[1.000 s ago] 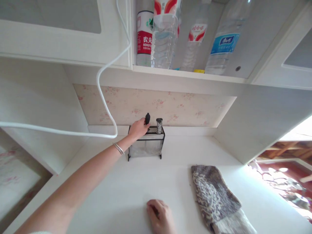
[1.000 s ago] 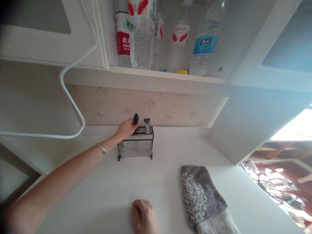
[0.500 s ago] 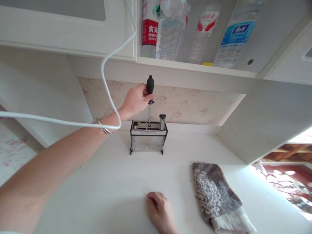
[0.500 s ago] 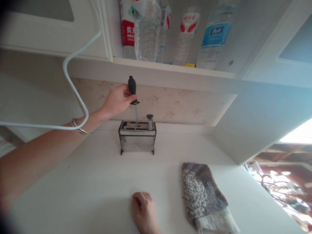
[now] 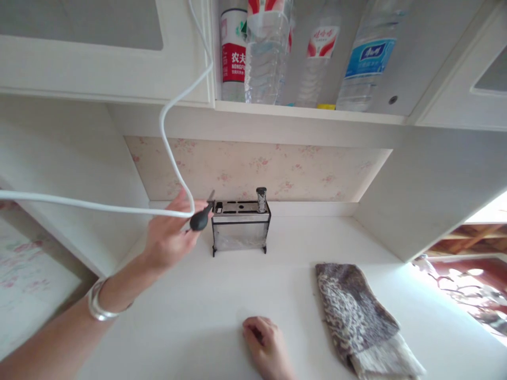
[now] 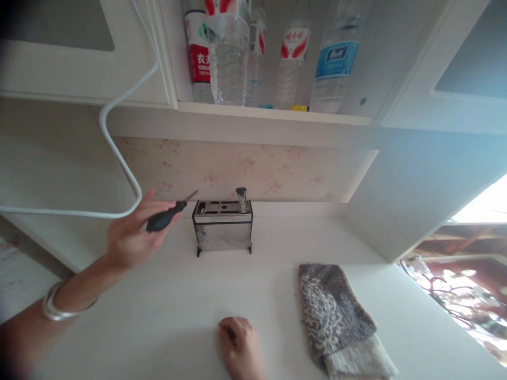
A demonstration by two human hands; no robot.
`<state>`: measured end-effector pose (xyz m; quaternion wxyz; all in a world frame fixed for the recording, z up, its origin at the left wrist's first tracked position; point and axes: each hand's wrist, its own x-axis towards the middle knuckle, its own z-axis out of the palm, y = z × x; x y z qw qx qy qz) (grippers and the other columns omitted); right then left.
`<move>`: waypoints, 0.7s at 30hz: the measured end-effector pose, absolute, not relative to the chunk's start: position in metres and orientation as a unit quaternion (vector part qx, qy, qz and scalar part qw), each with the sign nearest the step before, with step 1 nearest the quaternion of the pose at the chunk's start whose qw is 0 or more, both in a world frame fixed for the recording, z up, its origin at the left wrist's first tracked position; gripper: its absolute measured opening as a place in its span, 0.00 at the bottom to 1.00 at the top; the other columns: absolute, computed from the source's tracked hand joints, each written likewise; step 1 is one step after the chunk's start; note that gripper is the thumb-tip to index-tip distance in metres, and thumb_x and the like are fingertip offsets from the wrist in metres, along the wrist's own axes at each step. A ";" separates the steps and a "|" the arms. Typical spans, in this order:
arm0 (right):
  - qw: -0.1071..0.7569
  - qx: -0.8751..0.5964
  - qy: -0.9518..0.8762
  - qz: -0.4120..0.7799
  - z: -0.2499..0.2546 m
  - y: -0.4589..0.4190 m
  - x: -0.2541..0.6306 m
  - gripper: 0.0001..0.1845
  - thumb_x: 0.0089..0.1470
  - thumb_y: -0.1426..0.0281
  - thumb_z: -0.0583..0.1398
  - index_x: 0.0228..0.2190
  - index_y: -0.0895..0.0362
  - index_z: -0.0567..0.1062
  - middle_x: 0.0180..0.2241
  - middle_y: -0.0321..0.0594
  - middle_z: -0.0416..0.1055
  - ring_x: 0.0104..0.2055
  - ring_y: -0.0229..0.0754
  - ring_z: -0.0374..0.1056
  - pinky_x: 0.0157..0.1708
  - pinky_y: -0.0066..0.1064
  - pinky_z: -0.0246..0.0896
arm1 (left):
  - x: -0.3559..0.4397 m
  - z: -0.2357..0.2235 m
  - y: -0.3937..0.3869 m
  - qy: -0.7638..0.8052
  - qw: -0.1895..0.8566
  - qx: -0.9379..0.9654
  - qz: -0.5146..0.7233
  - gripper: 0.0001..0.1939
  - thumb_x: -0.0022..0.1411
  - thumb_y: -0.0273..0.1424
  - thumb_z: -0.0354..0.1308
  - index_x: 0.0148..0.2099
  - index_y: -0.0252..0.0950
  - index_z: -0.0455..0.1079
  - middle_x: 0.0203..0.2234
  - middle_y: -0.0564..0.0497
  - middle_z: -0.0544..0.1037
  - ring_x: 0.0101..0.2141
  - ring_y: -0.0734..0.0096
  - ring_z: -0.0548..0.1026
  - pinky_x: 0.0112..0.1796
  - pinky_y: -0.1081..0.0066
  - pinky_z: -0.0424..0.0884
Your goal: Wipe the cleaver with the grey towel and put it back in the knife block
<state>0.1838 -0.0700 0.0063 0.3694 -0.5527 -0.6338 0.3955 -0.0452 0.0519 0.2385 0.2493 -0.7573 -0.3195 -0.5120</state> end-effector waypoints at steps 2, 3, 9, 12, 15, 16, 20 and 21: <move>0.384 -0.539 -0.563 0.495 0.010 -0.064 0.184 0.09 0.52 0.66 0.58 0.31 0.55 0.77 0.28 0.41 0.76 0.31 0.43 0.70 0.34 0.31 0.61 | -0.069 0.205 0.026 -0.322 0.305 -0.748 -0.493 0.23 0.50 0.22 0.68 0.49 0.37 0.70 0.39 0.49 0.82 0.39 0.65 0.80 0.50 0.62 0.74; 0.394 -0.530 -0.515 0.546 0.014 -0.058 0.186 0.09 0.50 0.65 0.59 0.31 0.56 0.77 0.27 0.40 0.75 0.29 0.42 0.69 0.33 0.31 0.61 | -0.081 0.189 0.013 -0.335 0.315 -0.743 -0.486 0.26 0.48 0.20 0.69 0.50 0.36 0.70 0.41 0.47 0.82 0.41 0.65 0.80 0.46 0.66 0.76; 0.493 -0.516 -0.445 0.541 0.076 0.001 0.206 0.13 0.48 0.62 0.62 0.32 0.58 0.76 0.28 0.39 0.74 0.28 0.39 0.67 0.33 0.31 0.60 | -0.134 0.105 -0.058 -0.365 0.280 -0.787 -0.411 0.25 0.49 0.09 0.62 0.49 0.32 0.71 0.43 0.41 0.80 0.45 0.63 0.79 0.46 0.67 0.76; 0.534 -0.531 -0.500 0.428 0.118 0.043 0.217 0.16 0.49 0.58 0.61 0.35 0.57 0.76 0.30 0.40 0.74 0.28 0.40 0.68 0.31 0.31 0.60 | -0.149 0.071 -0.087 -0.385 0.242 -0.799 -0.394 0.24 0.54 0.08 0.55 0.49 0.34 0.72 0.51 0.39 0.76 0.49 0.63 0.76 0.47 0.68 0.76; 0.547 -0.562 -0.534 0.317 0.151 0.086 0.223 0.22 0.49 0.54 0.61 0.41 0.56 0.74 0.34 0.41 0.75 0.28 0.42 0.70 0.26 0.30 0.60 | -0.163 0.039 -0.110 -0.435 0.187 -0.802 -0.364 0.23 0.59 0.13 0.52 0.52 0.39 0.70 0.55 0.43 0.72 0.51 0.63 0.75 0.47 0.68 0.76; 0.546 -0.568 -0.545 0.287 0.160 0.098 0.224 0.25 0.49 0.54 0.61 0.45 0.55 0.73 0.38 0.43 0.76 0.29 0.42 0.71 0.26 0.30 0.61 | -0.168 0.030 -0.116 -0.457 0.162 -0.801 -0.352 0.23 0.60 0.15 0.52 0.53 0.42 0.69 0.56 0.44 0.72 0.52 0.63 0.74 0.47 0.68 0.76; 0.489 -0.598 -0.599 0.213 0.185 0.134 0.225 0.36 0.47 0.55 0.64 0.56 0.51 0.64 0.50 0.45 0.72 0.27 0.40 0.73 0.31 0.33 0.67 | -0.181 0.004 -0.129 -0.518 0.055 -0.777 -0.352 0.22 0.63 0.21 0.51 0.54 0.50 0.69 0.57 0.50 0.71 0.54 0.61 0.72 0.47 0.67 0.77; 0.466 -0.602 -0.615 0.205 0.188 0.139 0.224 0.35 0.48 0.56 0.64 0.56 0.50 0.64 0.50 0.44 0.72 0.26 0.40 0.73 0.33 0.35 0.67 | -0.182 0.001 -0.130 -0.525 0.041 -0.764 -0.373 0.22 0.63 0.21 0.50 0.54 0.52 0.68 0.57 0.51 0.71 0.54 0.61 0.72 0.47 0.66 0.78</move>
